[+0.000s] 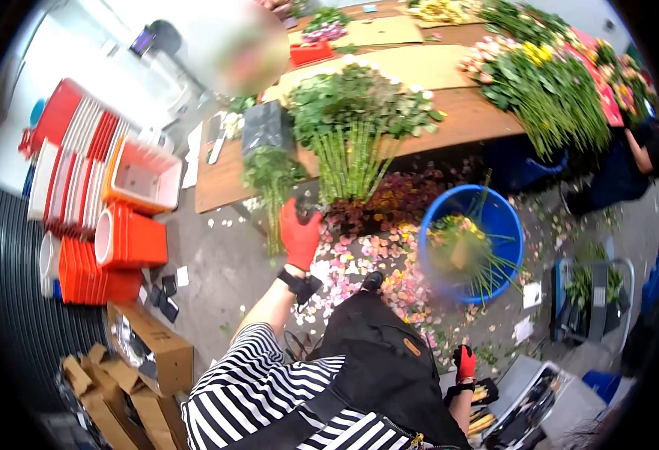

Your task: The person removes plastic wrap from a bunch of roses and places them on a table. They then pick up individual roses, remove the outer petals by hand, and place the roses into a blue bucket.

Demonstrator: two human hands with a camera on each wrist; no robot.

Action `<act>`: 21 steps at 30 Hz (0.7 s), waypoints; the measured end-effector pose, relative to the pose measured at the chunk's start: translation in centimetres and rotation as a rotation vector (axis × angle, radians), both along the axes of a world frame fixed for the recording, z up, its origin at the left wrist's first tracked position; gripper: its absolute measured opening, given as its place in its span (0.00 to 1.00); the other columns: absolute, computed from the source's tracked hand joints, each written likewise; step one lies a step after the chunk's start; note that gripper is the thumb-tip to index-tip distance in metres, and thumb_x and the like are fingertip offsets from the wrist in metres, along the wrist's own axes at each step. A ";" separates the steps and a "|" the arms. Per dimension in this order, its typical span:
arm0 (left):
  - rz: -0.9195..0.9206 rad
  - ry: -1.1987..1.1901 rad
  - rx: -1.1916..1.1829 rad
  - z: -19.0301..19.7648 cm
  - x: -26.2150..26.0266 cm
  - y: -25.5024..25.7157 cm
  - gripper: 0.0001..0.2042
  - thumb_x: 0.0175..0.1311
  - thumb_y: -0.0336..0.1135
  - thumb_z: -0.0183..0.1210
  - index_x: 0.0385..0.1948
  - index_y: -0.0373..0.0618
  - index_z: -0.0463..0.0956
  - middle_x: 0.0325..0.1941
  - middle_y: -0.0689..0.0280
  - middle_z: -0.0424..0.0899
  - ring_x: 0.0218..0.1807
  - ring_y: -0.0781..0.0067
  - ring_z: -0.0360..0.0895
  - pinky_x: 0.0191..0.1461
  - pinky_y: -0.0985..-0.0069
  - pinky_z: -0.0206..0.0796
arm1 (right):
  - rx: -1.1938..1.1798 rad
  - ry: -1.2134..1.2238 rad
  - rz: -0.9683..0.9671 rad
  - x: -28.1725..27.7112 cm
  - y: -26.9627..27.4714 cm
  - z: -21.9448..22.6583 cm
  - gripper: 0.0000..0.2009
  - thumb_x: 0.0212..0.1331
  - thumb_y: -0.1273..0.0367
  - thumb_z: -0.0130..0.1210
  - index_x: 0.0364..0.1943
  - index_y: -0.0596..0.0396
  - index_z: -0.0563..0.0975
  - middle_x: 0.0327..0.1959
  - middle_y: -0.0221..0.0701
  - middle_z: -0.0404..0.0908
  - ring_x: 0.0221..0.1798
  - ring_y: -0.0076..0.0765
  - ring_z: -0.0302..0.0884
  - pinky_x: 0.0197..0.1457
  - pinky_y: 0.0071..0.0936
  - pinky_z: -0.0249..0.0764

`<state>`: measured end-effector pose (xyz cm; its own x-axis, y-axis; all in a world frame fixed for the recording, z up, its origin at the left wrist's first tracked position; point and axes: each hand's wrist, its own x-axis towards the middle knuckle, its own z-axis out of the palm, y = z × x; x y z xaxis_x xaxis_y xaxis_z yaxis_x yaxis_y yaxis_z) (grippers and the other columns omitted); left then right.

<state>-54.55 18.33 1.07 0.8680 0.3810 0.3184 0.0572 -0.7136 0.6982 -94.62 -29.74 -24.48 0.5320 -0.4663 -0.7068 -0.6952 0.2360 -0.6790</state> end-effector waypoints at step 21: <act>0.403 0.409 -0.008 -18.1 8.9 15.1 0.55 0.36 0.52 0.74 0.66 0.32 0.52 0.59 0.43 0.72 0.61 0.47 0.70 0.63 0.62 0.63 | -0.427 0.088 0.768 20.4 11.5 7.5 0.14 0.56 0.58 0.57 0.36 0.55 0.80 0.30 0.35 0.83 0.34 0.38 0.80 0.40 0.36 0.74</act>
<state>-45.65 33.42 -17.04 0.7057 0.7083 -0.0171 0.5899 -0.5740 0.5679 -74.22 -18.27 -17.02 0.7587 -0.2357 -0.6073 -0.6114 -0.5795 -0.5389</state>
